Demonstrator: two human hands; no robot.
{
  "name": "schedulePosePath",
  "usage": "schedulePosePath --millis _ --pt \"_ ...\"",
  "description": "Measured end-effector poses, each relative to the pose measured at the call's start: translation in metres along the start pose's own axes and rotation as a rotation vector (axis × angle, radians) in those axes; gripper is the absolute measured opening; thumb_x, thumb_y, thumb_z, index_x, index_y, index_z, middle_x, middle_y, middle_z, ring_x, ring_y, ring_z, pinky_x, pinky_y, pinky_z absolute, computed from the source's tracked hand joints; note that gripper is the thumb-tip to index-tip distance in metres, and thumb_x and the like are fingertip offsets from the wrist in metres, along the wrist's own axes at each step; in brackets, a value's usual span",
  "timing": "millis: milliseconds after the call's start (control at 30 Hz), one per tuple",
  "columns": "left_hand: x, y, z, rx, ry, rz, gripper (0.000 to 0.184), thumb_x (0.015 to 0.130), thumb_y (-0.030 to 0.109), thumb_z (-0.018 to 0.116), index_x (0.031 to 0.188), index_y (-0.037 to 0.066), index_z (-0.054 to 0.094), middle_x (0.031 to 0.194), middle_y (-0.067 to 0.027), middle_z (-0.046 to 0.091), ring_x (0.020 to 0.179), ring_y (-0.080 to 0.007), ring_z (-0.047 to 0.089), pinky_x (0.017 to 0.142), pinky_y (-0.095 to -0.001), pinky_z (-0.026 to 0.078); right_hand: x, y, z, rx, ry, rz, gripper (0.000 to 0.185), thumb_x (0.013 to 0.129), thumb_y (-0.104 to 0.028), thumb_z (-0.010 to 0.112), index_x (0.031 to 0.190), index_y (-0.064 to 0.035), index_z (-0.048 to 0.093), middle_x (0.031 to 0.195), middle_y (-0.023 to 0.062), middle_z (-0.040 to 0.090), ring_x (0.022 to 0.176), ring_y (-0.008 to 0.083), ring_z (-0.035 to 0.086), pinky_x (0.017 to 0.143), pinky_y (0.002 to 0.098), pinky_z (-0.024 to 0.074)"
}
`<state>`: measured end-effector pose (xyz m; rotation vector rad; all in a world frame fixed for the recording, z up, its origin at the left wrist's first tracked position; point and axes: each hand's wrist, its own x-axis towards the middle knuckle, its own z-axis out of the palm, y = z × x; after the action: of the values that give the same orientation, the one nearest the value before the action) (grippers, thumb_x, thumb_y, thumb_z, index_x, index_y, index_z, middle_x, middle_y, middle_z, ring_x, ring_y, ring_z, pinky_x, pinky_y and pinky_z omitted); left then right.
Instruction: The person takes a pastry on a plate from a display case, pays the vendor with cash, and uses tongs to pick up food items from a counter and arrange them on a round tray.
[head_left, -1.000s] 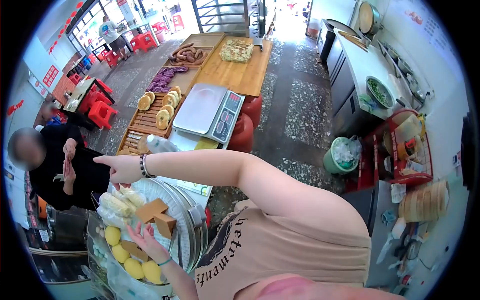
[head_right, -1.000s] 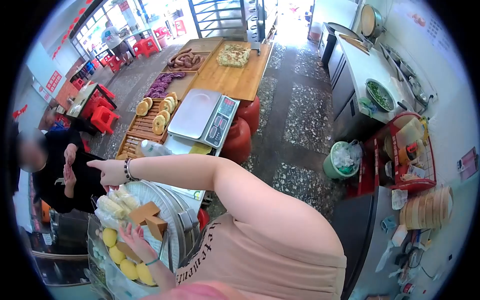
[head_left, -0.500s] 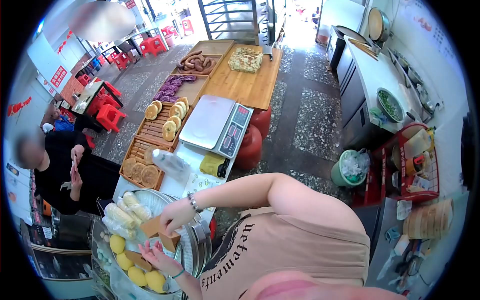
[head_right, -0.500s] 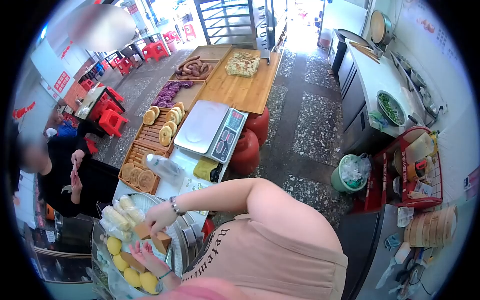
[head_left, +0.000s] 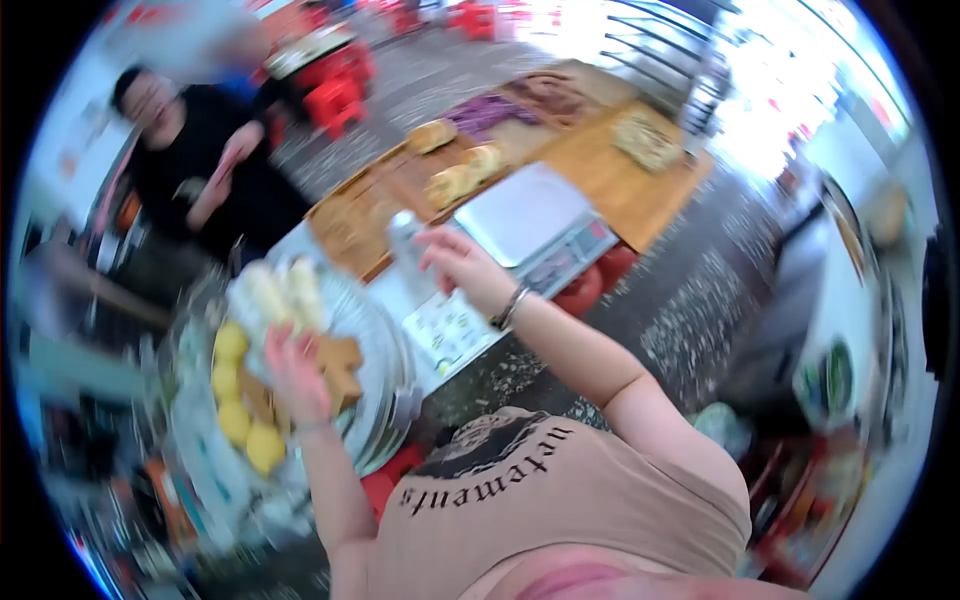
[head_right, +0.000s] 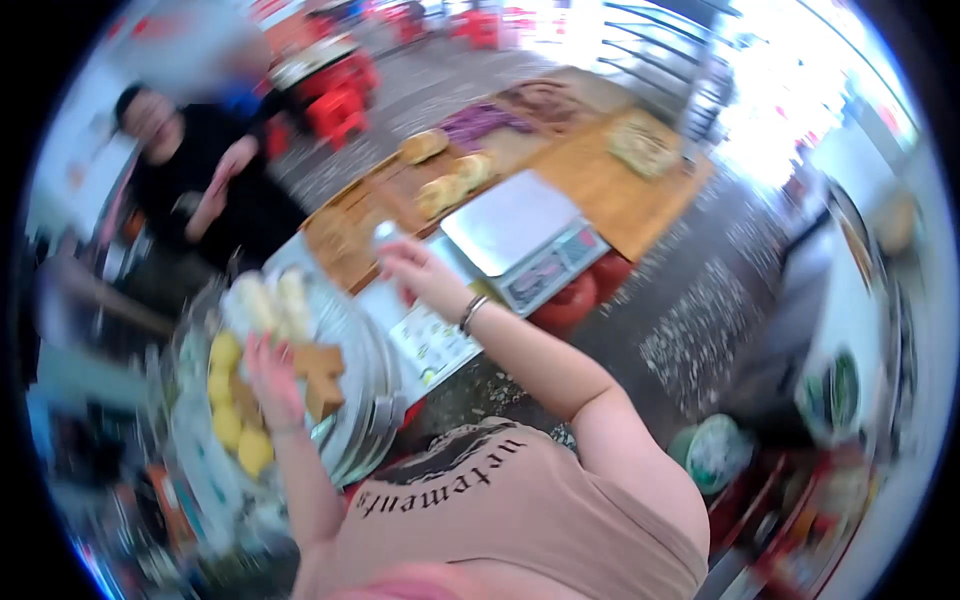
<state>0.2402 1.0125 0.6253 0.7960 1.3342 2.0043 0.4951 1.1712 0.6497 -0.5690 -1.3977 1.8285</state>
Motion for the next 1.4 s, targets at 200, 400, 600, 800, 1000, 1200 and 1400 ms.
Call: schedulePosePath --millis 200,400,600,800,1000,1200,1400 --pt "-0.016 -0.001 0.007 -0.293 0.009 -0.091 0.045 0.094 0.012 0.046 0.136 0.01 0.032 0.123 -0.0092 0.048 0.098 -0.0216 0.057 0.084 -0.0334 0.047 0.069 0.003 0.044 0.016 -0.094 0.188 0.043 0.091 -0.023 0.054 0.128 -0.003 0.042 0.098 0.0066 0.06 0.069 0.0097 0.056 0.058 0.0247 0.048" --pt "-0.047 -0.011 -0.013 -0.016 -0.074 -0.122 0.052 0.09 0.004 0.046 0.138 0.008 0.029 0.123 -0.0105 0.047 0.093 -0.0187 0.057 0.082 -0.0308 0.047 0.092 0.038 0.088 0.05 -0.237 0.26 0.049 0.092 -0.018 0.053 0.135 -0.0024 0.035 0.091 0.0058 0.061 0.066 0.008 0.054 0.059 0.023 0.0464" --pt "-0.076 -0.023 -0.058 0.661 -0.28 0.236 0.059 0.083 -0.002 0.052 0.137 0.0 0.029 0.12 -0.0151 0.049 0.091 -0.0179 0.057 0.079 -0.0271 0.046 0.124 0.066 0.126 0.069 -0.224 0.317 0.054 0.09 -0.017 0.055 0.137 -0.0009 0.032 0.087 0.0066 0.061 0.066 0.0091 0.053 0.059 0.0231 0.0459" --pt "-0.071 -0.018 -0.101 0.765 -0.118 0.395 0.062 0.075 -0.002 0.058 0.132 -0.004 0.034 0.108 -0.0155 0.051 0.085 -0.0215 0.052 0.076 -0.0321 0.046 0.177 0.07 0.132 0.165 -0.104 0.349 0.042 0.092 -0.023 0.055 0.128 -0.0043 0.042 0.082 0.0062 0.061 0.064 0.009 0.055 0.056 0.0226 0.0457" --pt "-0.017 0.002 -0.118 0.749 0.024 0.534 0.065 0.072 -0.002 0.058 0.132 -0.004 0.034 0.102 -0.0138 0.05 0.086 -0.0231 0.048 0.079 -0.0334 0.043 0.256 0.056 0.126 0.143 -0.007 0.336 0.057 0.089 -0.048 0.054 0.123 -0.0022 0.046 0.084 0.008 0.06 0.067 0.0145 0.055 0.058 0.0287 0.0462" --pt "0.04 0.009 -0.119 0.646 0.013 0.575 0.063 0.074 -0.001 0.056 0.134 -0.002 0.035 0.104 -0.0124 0.049 0.085 -0.0208 0.048 0.079 -0.0313 0.042 0.305 0.02 0.131 -0.055 0.028 0.366 0.07 0.085 -0.059 0.052 0.124 -0.0015 0.043 0.094 0.009 0.06 0.071 0.012 0.055 0.063 0.0253 0.0464" --pt "0.11 -0.012 -0.12 0.514 0.018 0.413 0.055 0.083 0.006 0.054 0.134 0.003 0.035 0.116 -0.0078 0.045 0.09 -0.0159 0.047 0.083 -0.029 0.042 0.324 0.03 0.14 -0.312 0.152 0.355 0.074 0.078 -0.061 0.058 0.122 -0.0022 0.05 0.102 0.0217 0.06 0.088 0.0295 0.062 0.077 0.0457 0.0502"
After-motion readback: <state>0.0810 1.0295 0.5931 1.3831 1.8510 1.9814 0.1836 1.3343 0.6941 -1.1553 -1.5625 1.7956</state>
